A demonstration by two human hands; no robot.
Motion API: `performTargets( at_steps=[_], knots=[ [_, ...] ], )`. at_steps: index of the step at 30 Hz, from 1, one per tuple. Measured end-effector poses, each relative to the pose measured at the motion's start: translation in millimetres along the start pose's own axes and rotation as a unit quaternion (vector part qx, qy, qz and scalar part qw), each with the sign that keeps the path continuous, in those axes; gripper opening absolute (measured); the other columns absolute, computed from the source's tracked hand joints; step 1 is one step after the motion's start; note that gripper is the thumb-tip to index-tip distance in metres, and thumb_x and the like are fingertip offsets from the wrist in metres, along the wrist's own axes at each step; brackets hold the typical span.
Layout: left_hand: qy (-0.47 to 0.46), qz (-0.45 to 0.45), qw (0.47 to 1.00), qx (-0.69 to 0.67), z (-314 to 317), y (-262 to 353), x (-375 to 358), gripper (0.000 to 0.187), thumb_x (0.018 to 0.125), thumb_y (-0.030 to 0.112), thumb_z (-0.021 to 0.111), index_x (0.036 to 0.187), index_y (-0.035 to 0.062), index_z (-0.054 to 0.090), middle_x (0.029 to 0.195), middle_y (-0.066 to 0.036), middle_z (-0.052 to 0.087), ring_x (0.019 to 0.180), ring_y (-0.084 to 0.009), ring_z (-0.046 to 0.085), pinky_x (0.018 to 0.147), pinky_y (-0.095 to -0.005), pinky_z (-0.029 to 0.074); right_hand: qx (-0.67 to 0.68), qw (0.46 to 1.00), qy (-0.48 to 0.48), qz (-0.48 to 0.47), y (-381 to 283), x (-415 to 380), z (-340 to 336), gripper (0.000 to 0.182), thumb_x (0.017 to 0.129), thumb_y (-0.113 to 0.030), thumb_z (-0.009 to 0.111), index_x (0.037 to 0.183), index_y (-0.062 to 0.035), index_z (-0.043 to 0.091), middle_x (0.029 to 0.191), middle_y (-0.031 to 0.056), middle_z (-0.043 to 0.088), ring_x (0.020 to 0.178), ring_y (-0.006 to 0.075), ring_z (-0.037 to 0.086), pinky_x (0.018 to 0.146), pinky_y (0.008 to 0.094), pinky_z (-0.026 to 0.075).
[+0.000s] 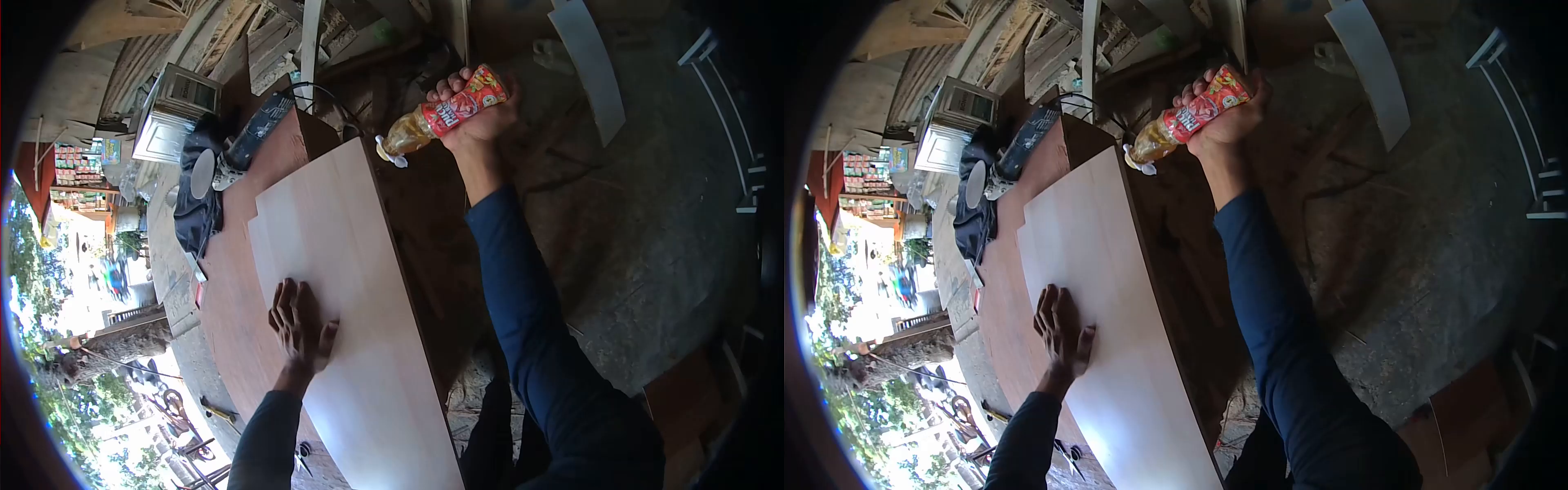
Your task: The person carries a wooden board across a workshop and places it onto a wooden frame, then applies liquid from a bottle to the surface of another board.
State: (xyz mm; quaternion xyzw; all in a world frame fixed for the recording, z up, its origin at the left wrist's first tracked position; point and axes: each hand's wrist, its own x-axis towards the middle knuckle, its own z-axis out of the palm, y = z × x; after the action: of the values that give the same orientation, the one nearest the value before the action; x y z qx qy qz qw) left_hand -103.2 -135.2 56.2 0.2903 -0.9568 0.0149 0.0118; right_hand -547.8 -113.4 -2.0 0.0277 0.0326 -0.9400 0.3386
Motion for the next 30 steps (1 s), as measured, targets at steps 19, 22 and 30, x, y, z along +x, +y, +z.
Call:
performTargets(
  at_steps=[19, 22, 30],
  knots=[
    [-0.015, 0.015, 0.999, -0.027, -0.5, -0.7, 5.3, 0.086, 0.097, 0.066, 0.036, 0.154, 0.0022, 0.031, 0.156, -0.028, 0.030, 0.143, -0.0483, 0.029, 0.114, -0.0604, 0.021, 0.080, 0.995, -0.010, -0.059, 57.1, 28.8, -57.9, 0.056, 0.086, -0.067, 0.042, 0.079, -0.0123, 0.055, 0.066, 0.0008, 0.051, 0.059, 0.0189, 0.049, 0.064, 0.0391, 0.043],
    [-0.015, 0.013, 0.999, -0.027, -2.4, 1.3, 3.9, 0.085, 0.097, 0.066, 0.036, 0.154, 0.0021, 0.031, 0.156, -0.029, 0.030, 0.143, -0.0485, 0.029, 0.114, -0.0605, 0.021, 0.075, 0.995, -0.013, -0.058, 56.4, 12.9, -66.2, 0.056, 0.086, -0.067, 0.043, 0.081, -0.0135, 0.056, 0.068, -0.0002, 0.052, 0.059, 0.0172, 0.049, 0.066, 0.0381, 0.043],
    [-0.017, 0.021, 0.999, -0.030, -2.1, 4.4, 4.9, 0.083, 0.098, 0.062, 0.037, 0.154, 0.0003, 0.031, 0.157, -0.028, 0.030, 0.143, -0.0477, 0.028, 0.114, -0.0600, 0.020, 0.116, 0.989, -0.041, -0.079, 48.0, -49.6, -80.0, 0.057, 0.086, -0.070, 0.045, 0.085, -0.0141, 0.058, 0.068, -0.0013, 0.053, 0.059, 0.0160, 0.049, 0.065, 0.0373, 0.043]
  ],
)
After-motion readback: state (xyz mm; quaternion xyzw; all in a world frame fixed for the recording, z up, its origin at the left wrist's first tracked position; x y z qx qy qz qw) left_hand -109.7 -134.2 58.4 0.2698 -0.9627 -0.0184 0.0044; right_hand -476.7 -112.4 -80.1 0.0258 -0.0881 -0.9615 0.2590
